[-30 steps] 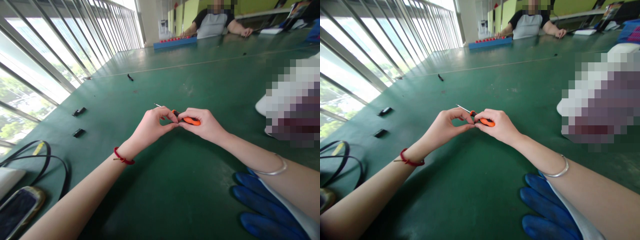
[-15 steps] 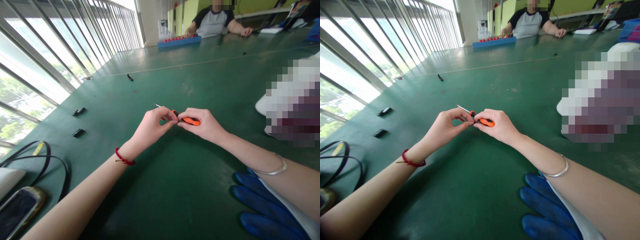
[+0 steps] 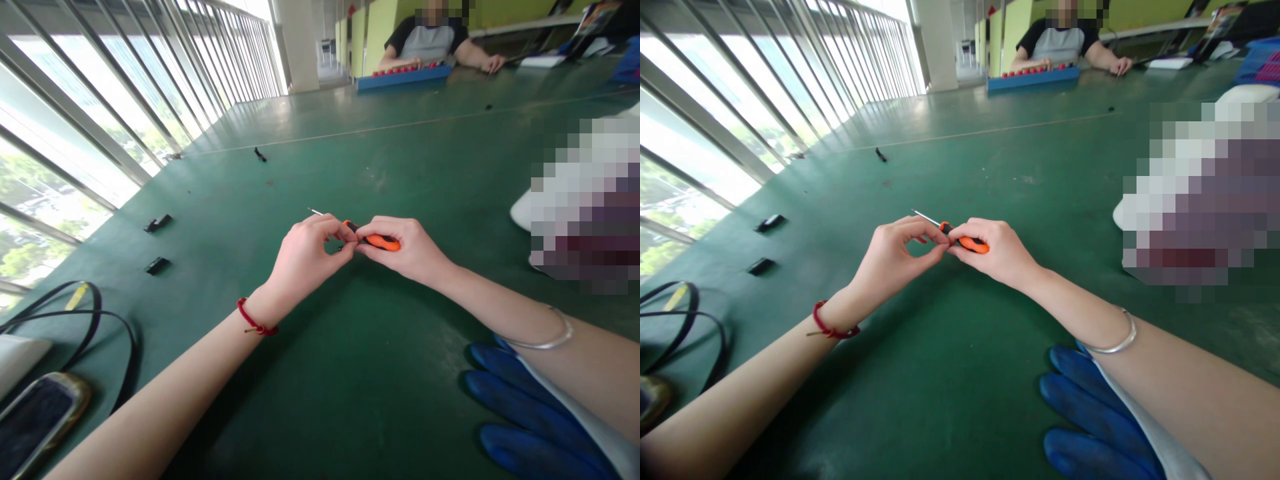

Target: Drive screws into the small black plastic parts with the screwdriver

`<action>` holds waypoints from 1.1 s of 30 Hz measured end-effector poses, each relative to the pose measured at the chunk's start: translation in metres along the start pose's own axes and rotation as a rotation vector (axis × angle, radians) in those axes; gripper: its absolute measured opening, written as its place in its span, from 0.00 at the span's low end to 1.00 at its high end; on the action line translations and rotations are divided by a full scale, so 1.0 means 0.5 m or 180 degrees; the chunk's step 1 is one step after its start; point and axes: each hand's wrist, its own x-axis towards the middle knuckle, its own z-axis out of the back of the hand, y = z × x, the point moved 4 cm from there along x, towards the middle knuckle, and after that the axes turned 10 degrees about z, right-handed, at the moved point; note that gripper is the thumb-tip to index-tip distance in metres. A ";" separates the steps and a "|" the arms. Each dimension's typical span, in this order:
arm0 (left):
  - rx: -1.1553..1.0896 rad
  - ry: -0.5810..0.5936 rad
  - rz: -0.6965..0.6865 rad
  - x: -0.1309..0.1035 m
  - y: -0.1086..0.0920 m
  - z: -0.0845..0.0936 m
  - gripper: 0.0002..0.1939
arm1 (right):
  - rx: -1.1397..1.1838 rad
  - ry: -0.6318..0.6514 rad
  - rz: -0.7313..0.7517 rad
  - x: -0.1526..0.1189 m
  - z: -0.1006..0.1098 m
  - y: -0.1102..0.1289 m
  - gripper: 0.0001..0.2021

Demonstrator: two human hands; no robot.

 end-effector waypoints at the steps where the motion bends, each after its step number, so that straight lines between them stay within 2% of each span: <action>1: 0.0028 -0.0022 0.0002 -0.001 0.000 0.000 0.04 | -0.0001 -0.0002 0.0003 0.000 0.000 0.000 0.04; 5: 0.0121 -0.0046 -0.0016 -0.002 0.001 0.000 0.05 | -0.0007 -0.0015 -0.0001 0.000 0.000 0.000 0.05; 13: 0.0213 0.0215 -0.0046 0.003 0.000 0.002 0.06 | -0.0040 0.0036 -0.0013 -0.001 -0.001 -0.002 0.05; 17: 0.0278 0.0177 -0.0082 0.002 -0.001 0.002 0.05 | -0.0027 0.0041 -0.0026 -0.002 -0.002 -0.004 0.04; 24: 0.0576 0.0044 -0.0389 -0.003 -0.009 0.001 0.06 | 0.0003 0.0014 -0.0011 -0.002 -0.001 -0.003 0.05; 33: 0.0828 0.0164 -0.0619 -0.002 -0.016 0.006 0.07 | 0.0001 0.0006 -0.0035 -0.001 0.000 0.000 0.05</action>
